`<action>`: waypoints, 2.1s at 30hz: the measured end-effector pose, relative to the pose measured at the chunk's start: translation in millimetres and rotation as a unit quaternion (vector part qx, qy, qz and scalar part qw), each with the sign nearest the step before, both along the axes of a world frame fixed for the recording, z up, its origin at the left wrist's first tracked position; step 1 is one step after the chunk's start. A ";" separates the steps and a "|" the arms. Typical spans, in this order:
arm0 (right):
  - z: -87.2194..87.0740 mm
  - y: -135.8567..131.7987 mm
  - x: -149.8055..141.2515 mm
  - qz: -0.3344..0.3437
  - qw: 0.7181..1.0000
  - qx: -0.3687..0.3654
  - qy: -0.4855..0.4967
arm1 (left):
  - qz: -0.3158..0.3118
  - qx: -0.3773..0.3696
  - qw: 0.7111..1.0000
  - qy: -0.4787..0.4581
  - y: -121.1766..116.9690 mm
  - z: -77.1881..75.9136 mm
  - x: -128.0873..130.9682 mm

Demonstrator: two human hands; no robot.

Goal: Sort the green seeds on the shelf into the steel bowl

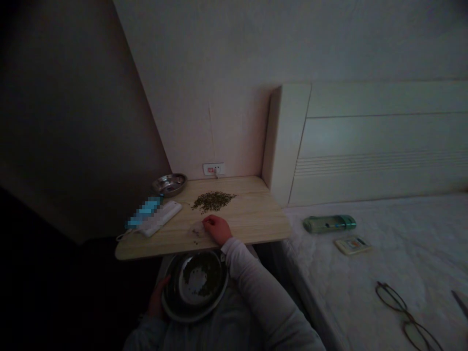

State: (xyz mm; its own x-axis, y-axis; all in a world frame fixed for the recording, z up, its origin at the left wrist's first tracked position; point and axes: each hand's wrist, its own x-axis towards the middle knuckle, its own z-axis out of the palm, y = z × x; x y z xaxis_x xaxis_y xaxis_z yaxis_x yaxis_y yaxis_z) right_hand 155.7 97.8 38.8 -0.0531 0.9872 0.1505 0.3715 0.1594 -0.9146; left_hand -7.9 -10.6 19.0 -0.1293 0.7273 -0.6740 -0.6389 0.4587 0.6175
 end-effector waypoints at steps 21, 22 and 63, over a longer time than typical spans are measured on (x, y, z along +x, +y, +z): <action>4.4 -11.1 4.5 0.014 0.996 0.006 -0.083 | 0.038 0.014 0.999 0.029 5.3 -8.1 -0.1; 4.4 -11.2 4.8 0.017 0.996 0.009 -0.087 | 0.036 0.014 0.999 0.029 5.6 -8.1 0.3; 1.1 -11.2 7.6 0.075 0.992 0.019 -0.097 | 0.032 0.051 0.998 -0.032 4.6 -13.9 1.4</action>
